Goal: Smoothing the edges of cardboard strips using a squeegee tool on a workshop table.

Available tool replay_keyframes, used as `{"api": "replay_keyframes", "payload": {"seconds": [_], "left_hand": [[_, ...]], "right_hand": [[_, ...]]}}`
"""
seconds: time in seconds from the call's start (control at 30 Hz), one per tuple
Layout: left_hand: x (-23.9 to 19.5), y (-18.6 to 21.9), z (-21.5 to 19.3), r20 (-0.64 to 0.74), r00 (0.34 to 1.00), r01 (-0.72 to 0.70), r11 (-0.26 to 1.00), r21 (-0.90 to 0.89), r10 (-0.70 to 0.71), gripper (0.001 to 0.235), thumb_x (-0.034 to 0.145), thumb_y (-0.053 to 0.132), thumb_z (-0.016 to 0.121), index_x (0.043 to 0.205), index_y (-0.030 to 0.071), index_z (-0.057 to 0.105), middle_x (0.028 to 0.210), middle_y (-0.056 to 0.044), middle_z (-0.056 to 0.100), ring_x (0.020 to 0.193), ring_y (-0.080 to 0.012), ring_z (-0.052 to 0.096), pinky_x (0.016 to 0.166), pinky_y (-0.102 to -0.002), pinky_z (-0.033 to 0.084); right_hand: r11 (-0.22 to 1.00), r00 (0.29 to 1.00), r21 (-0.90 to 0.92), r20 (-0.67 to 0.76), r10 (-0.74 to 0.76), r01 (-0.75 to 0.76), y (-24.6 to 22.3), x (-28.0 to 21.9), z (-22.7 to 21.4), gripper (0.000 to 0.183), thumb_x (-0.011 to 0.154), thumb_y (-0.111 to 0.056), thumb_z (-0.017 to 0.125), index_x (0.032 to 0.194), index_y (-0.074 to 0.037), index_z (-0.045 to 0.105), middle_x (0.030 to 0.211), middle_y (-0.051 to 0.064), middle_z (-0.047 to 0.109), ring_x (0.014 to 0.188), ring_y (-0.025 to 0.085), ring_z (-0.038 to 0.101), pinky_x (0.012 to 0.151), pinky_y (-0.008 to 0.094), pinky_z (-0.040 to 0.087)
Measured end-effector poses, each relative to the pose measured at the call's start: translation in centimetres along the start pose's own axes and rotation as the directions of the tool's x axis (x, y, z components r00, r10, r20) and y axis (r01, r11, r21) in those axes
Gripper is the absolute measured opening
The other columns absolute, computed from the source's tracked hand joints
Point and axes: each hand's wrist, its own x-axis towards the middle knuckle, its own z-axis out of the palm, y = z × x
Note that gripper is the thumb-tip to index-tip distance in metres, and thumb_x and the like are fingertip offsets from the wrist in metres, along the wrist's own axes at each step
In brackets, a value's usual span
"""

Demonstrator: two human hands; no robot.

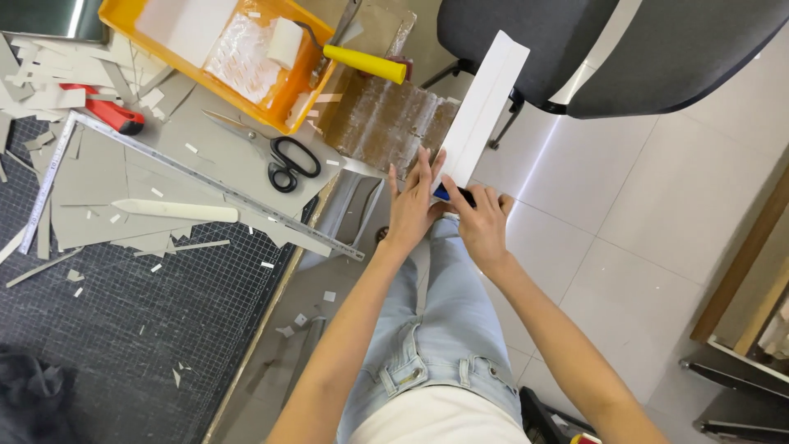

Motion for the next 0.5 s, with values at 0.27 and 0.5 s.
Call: {"api": "replay_keyframes", "payload": {"seconds": [0.27, 0.5], "left_hand": [[-0.2, -0.5, 0.7, -0.008, 1.000, -0.011, 1.000, -0.020, 0.011, 0.122, 0.077, 0.047, 0.077, 0.163, 0.008, 0.000, 0.167, -0.002, 0.027, 0.153, -0.0179, 0.024, 0.119, -0.066, 0.001], [-0.3, -0.7, 1.0, -0.034, 0.999, -0.026, 1.000, 0.014, 0.026, 0.122, 0.076, 0.053, 0.072, 0.163, 0.008, 0.001, 0.167, 0.000, 0.027, 0.152, -0.0182, 0.025, 0.119, -0.065, 0.000]], "right_hand": [[1.000, 0.999, -0.013, -0.025, 0.020, -0.021, 0.6, 0.0, 0.2, 0.041, 0.105, -0.019, 0.049, 0.139, -0.038, 0.060, 0.093, -0.002, 0.053, 0.083, 0.017, 0.050, 0.085, 0.042, 0.029], [0.999, 0.995, -0.038, -0.094, 0.024, -0.028, 1.6, 1.5, -0.2, 0.038, 0.103, -0.018, 0.055, 0.137, -0.034, 0.063, 0.092, -0.001, 0.053, 0.082, 0.018, 0.050, 0.084, 0.040, 0.028]]}}
